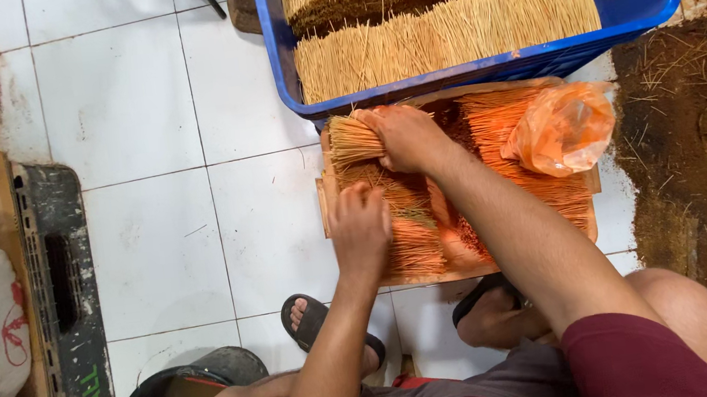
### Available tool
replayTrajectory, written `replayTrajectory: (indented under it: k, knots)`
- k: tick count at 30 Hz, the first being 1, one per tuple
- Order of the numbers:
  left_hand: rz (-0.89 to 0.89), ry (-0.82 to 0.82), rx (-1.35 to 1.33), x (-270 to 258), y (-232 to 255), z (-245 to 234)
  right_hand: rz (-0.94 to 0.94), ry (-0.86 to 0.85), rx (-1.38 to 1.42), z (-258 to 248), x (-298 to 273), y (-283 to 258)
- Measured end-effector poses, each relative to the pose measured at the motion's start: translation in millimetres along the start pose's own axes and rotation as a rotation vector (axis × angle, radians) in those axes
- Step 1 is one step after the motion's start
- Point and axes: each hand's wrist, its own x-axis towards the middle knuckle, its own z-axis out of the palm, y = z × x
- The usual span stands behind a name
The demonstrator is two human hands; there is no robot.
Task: The person sits on the floor and repeatedly rubs a red powder onto bundles of thin wooden skewers arranged in a tray. They transfer coated skewers to a blue bin and continue applying the powder to new bundles.
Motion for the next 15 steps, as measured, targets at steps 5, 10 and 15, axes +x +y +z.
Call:
replayTrajectory:
  k: [5,10,15]
  knots:
    - [-0.136,-0.186,0.103,11.0,-22.9,2.6,0.086,-0.112,0.024,-16.2,0.8,-5.8]
    - [-0.049,-0.318,-0.010,37.1,-15.4,20.2,0.089,-0.089,-0.007,-11.4,3.2,-6.2]
    - [-0.012,-0.467,-0.066,56.0,-13.6,29.4,0.086,-0.077,0.049,-5.7,2.9,-2.2]
